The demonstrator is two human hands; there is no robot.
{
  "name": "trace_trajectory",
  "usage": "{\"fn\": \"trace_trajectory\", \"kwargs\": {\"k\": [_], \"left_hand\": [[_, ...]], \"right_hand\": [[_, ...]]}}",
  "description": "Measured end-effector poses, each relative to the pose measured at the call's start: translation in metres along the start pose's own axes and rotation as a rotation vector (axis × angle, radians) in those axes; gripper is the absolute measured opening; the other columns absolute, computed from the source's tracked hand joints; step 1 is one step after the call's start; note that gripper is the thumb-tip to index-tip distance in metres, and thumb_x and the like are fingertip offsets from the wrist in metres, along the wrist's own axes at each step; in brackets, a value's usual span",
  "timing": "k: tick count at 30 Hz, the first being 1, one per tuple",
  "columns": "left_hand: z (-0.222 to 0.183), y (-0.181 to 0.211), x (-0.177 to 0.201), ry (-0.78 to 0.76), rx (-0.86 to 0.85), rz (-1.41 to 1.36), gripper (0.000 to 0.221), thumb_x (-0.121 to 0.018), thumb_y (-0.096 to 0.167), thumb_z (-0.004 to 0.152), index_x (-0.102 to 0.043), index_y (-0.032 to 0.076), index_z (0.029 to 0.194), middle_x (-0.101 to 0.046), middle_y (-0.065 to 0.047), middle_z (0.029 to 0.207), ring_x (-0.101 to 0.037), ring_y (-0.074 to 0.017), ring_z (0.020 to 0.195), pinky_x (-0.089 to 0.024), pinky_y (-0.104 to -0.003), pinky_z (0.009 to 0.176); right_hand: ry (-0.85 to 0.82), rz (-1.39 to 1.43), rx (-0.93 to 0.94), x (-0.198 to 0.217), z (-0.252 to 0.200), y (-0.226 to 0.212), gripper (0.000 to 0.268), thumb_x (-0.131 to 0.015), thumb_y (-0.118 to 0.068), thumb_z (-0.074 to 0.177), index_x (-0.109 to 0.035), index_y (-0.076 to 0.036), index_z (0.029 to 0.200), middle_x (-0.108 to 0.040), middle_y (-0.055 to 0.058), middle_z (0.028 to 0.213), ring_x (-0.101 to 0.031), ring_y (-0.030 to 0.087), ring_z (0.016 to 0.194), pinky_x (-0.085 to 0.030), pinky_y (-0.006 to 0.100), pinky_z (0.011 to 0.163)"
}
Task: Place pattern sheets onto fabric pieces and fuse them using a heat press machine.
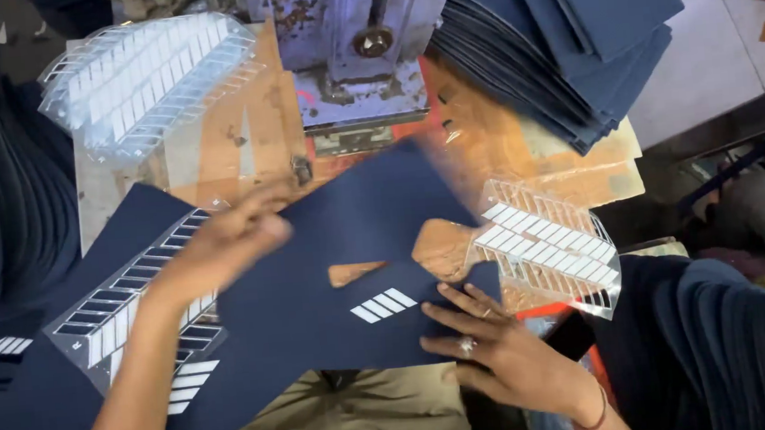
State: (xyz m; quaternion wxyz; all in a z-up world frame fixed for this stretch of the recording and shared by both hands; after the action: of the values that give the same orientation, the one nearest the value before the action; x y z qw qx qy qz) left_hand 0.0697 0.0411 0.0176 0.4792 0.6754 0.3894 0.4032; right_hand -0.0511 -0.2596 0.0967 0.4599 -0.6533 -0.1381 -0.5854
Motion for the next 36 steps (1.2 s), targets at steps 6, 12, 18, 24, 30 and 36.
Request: {"fn": "trace_trajectory", "kwargs": {"k": [6,12,18,24,30,36], "left_hand": [[-0.013,0.033,-0.063,0.411,-0.192,0.859,0.111,-0.082,0.070,0.061,-0.051,0.003,0.144,-0.052,-0.023,0.132,-0.052,-0.0453,0.119,-0.043,-0.055,0.096],[0.030,0.030,-0.029,0.631,-0.329,0.976,0.107,-0.083,0.070,0.065,-0.057,0.003,0.143,-0.052,-0.025,0.124,-0.050,-0.0456,0.117,-0.042,-0.058,0.097],[0.084,0.025,-0.003,0.545,-0.159,0.940,0.101,-0.086,0.070,0.063,-0.060,0.000,0.131,-0.057,-0.026,0.118,-0.052,-0.0460,0.115,-0.042,-0.059,0.094],[0.089,0.018,-0.024,0.521,-0.124,0.895,0.107,-0.085,0.069,0.066,-0.057,-0.010,0.132,-0.057,-0.028,0.122,-0.052,-0.0458,0.117,-0.042,-0.060,0.093],[0.045,0.030,-0.044,0.662,-0.338,1.132,0.086,-0.078,0.064,0.081,-0.060,0.000,0.137,-0.047,-0.031,0.141,-0.040,-0.0462,0.132,-0.031,-0.061,0.106],[0.019,0.016,-0.054,0.423,-0.324,1.034,0.083,-0.070,0.061,0.084,-0.058,0.005,0.145,-0.043,-0.027,0.150,-0.038,-0.0469,0.134,-0.031,-0.060,0.104]], "right_hand": [[0.236,0.014,-0.429,0.008,0.010,0.062,0.051,-0.076,-0.036,0.089,-0.066,-0.009,0.131,-0.060,0.015,0.141,-0.052,0.034,0.138,-0.040,0.046,0.116],[0.200,-0.290,-0.197,-0.008,0.095,0.119,0.069,-0.060,-0.049,0.098,-0.051,-0.004,0.150,-0.044,0.028,0.157,-0.034,0.045,0.148,-0.024,0.053,0.122],[0.241,-0.301,-0.203,-0.004,0.123,0.153,0.065,-0.059,-0.052,0.102,-0.056,-0.004,0.146,-0.049,0.024,0.151,-0.037,0.042,0.150,-0.027,0.051,0.124],[0.322,-0.362,-0.171,0.007,0.102,0.139,0.060,-0.065,-0.046,0.099,-0.059,-0.004,0.141,-0.052,0.024,0.153,-0.044,0.042,0.144,-0.029,0.051,0.123],[0.709,-0.253,-0.581,0.064,-0.014,0.072,0.076,-0.087,-0.016,0.076,-0.052,0.015,0.135,-0.059,0.032,0.131,-0.057,0.039,0.121,-0.047,0.044,0.099],[0.934,0.108,-1.111,0.033,-0.246,0.166,0.034,-0.081,-0.013,0.099,-0.066,0.012,0.117,-0.071,0.019,0.096,-0.070,0.020,0.086,-0.053,0.029,0.071]]}}
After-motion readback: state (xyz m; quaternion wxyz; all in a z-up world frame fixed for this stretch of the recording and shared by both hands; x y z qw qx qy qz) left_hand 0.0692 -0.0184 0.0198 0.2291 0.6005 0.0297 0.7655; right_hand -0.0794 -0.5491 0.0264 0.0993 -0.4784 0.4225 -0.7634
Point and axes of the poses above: each hand's wrist, its own z-axis towards the middle knuckle, its own x-axis out of the back of the hand, y = z × x, the point moved 7 cm from there along z, towards the middle knuckle
